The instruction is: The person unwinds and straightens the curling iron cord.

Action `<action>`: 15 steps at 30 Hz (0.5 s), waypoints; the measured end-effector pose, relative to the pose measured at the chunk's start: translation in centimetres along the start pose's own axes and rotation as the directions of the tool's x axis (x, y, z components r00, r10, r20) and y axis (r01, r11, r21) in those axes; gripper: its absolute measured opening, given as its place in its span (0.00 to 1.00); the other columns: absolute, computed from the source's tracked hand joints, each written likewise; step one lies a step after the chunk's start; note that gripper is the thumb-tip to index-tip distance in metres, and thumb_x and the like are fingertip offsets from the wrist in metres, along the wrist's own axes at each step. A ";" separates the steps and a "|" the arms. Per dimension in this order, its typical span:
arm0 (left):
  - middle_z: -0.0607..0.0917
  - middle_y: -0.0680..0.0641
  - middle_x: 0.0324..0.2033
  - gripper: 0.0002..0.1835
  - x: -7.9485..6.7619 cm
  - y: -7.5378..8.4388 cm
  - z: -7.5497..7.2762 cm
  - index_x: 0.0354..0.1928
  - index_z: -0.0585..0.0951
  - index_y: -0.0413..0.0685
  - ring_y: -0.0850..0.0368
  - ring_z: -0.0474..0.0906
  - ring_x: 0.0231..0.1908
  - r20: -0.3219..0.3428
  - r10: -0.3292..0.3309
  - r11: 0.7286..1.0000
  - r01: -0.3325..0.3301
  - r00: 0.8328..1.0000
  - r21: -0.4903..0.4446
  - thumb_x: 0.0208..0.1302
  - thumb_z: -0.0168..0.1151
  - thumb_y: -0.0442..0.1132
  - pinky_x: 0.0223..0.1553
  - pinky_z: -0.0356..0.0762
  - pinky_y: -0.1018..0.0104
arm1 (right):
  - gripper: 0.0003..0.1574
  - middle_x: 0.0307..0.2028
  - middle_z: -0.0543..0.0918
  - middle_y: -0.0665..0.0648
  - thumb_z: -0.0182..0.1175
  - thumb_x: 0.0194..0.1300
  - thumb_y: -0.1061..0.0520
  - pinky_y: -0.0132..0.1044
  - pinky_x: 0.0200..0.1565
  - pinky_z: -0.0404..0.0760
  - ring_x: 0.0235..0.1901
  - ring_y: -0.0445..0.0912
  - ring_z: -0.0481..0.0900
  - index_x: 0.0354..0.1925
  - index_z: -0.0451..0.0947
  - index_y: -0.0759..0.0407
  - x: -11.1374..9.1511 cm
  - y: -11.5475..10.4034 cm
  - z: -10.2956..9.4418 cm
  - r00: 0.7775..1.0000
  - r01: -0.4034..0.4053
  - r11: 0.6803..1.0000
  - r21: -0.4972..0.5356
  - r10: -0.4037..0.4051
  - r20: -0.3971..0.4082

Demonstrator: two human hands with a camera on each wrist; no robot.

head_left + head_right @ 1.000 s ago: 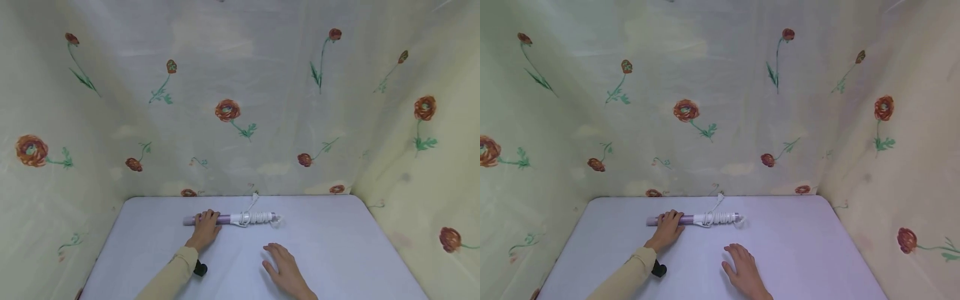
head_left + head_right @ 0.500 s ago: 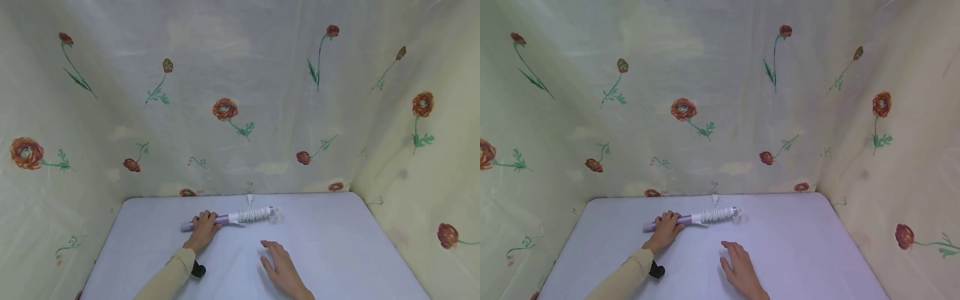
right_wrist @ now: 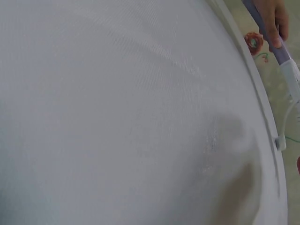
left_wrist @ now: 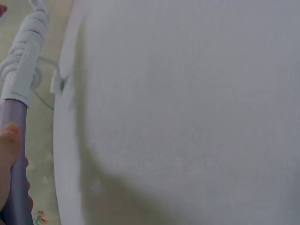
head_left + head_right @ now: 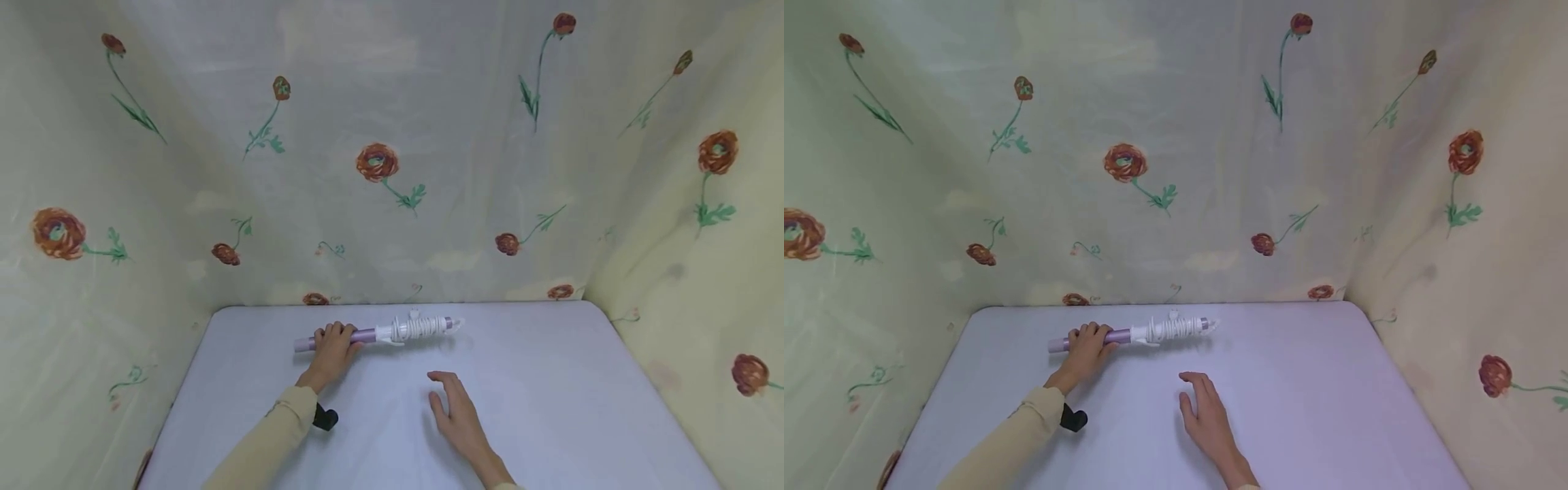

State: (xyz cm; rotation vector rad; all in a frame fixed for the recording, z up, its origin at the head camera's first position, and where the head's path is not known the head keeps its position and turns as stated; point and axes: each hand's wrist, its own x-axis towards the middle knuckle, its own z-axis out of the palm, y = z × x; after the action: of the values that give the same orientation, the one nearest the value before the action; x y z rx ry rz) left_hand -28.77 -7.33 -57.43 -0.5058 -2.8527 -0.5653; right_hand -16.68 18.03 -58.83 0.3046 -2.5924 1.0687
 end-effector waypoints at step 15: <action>0.75 0.48 0.35 0.20 -0.8 1.0 -3.3 0.46 0.73 0.51 0.52 0.67 0.38 -0.079 0.007 1.000 -0.004 0.997 0.029 0.59 0.51 0.55 0.45 0.54 0.50 | 0.37 0.68 0.50 0.55 0.47 0.66 0.52 0.49 0.63 0.51 0.67 0.49 0.48 0.68 0.44 0.49 3.4 -1.8 2.5 0.988 -0.137 0.971 0.196 0.120 0.100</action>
State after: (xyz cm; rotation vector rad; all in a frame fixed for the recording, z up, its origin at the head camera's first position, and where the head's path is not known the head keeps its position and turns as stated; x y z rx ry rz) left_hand -27.27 -8.01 -54.24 -0.4756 -2.7799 -0.5299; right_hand -19.83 14.78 -58.08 0.2375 -2.6140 1.3989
